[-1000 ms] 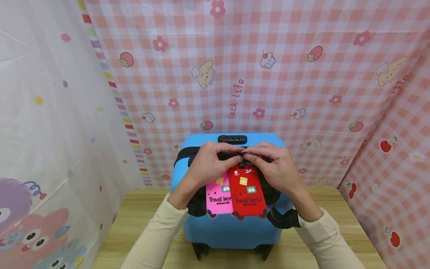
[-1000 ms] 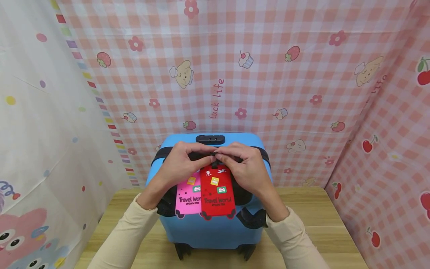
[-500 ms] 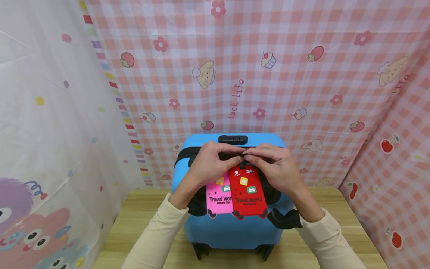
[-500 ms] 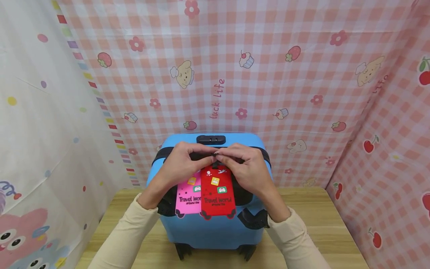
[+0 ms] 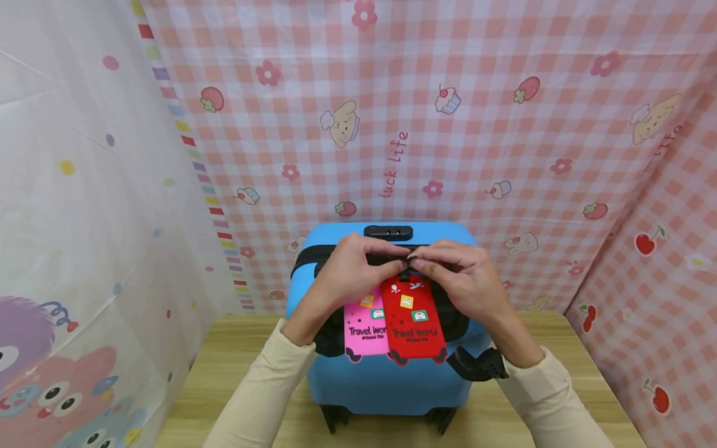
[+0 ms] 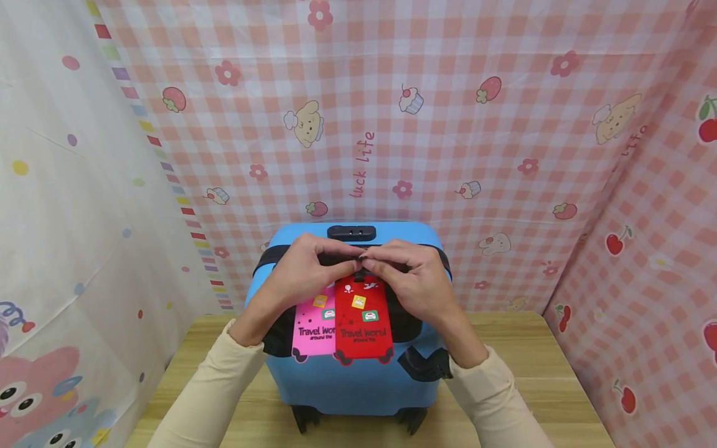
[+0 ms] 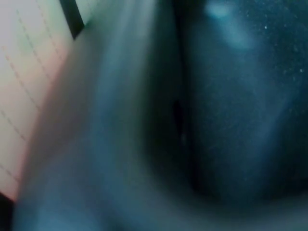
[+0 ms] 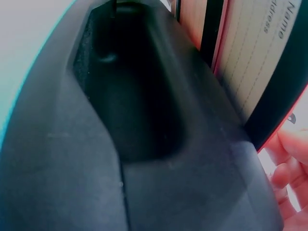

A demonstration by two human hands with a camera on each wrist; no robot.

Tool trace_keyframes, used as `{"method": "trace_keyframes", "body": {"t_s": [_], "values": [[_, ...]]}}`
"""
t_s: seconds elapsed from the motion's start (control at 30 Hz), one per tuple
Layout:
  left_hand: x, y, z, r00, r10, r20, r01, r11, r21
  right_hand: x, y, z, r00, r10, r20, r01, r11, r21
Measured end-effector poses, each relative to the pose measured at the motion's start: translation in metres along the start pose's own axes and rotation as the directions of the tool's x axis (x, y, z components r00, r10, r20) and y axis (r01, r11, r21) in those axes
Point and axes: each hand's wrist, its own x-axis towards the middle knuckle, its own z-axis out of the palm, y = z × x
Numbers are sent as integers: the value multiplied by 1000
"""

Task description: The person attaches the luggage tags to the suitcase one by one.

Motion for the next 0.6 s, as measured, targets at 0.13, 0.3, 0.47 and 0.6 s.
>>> {"method": "trace_keyframes", "body": {"t_s": [0.13, 0.3, 0.47, 0.6], "values": [[1, 1, 0, 1000, -12, 0, 12, 1000, 4, 0, 0, -1, 1000, -8, 2, 8, 1000, 21], [1, 1, 0, 1000, -4, 9, 4, 1000, 19, 0, 1, -2, 1000, -18, 8, 17, 999, 28], [1, 0, -1, 1000, -6, 15, 6, 999, 32, -1, 1, -3, 1000, -16, 22, 15, 1000, 24], [1, 0, 0, 1000, -1, 12, 0, 999, 45, -1, 1, -4, 999, -20, 26, 19, 1000, 22]]}}
